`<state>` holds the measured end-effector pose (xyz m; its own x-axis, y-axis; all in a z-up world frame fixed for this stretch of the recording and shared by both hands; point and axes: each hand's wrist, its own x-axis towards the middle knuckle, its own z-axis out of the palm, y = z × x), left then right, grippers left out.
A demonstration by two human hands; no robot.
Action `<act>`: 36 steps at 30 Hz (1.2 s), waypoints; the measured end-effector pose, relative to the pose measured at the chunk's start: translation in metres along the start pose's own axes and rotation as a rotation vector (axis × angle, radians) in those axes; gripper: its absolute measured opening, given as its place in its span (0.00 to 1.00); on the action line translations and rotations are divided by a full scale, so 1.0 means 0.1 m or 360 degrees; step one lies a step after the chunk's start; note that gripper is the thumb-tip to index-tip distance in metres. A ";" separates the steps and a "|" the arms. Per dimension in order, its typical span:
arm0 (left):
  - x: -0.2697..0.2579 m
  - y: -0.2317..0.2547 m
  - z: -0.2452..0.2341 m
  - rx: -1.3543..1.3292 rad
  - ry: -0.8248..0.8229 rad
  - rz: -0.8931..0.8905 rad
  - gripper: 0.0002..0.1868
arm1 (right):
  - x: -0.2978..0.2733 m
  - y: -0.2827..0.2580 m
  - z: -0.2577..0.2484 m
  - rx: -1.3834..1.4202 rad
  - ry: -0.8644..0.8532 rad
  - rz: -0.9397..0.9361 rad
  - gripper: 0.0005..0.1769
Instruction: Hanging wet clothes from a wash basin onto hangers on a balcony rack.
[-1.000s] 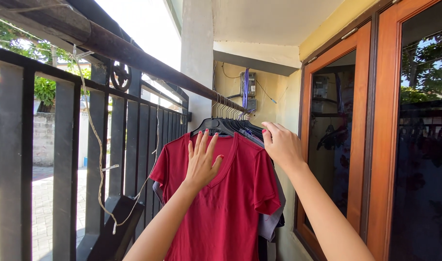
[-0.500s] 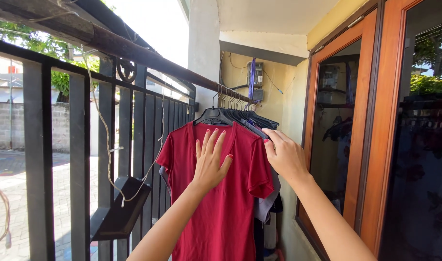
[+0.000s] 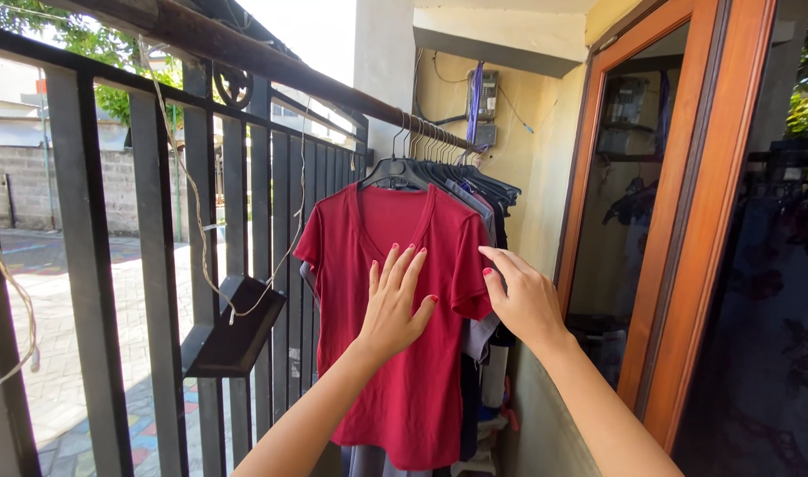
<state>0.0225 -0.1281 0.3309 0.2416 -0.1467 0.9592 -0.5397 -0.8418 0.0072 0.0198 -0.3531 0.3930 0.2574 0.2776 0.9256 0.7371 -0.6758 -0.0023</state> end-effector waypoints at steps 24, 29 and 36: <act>-0.86 0.15 0.18 -0.0083 -0.0290 -0.0179 0.40 | -0.83 -0.06 0.37 0.0377 -0.0243 0.0082 0.20; -0.98 0.19 0.20 -0.0089 -0.0337 -0.0208 0.39 | -0.98 -0.06 0.48 0.0420 -0.0337 0.0164 0.20; -1.20 0.19 0.23 -0.0086 -0.0384 -0.0237 0.39 | -1.18 -0.06 0.61 0.0516 -0.0399 0.0189 0.19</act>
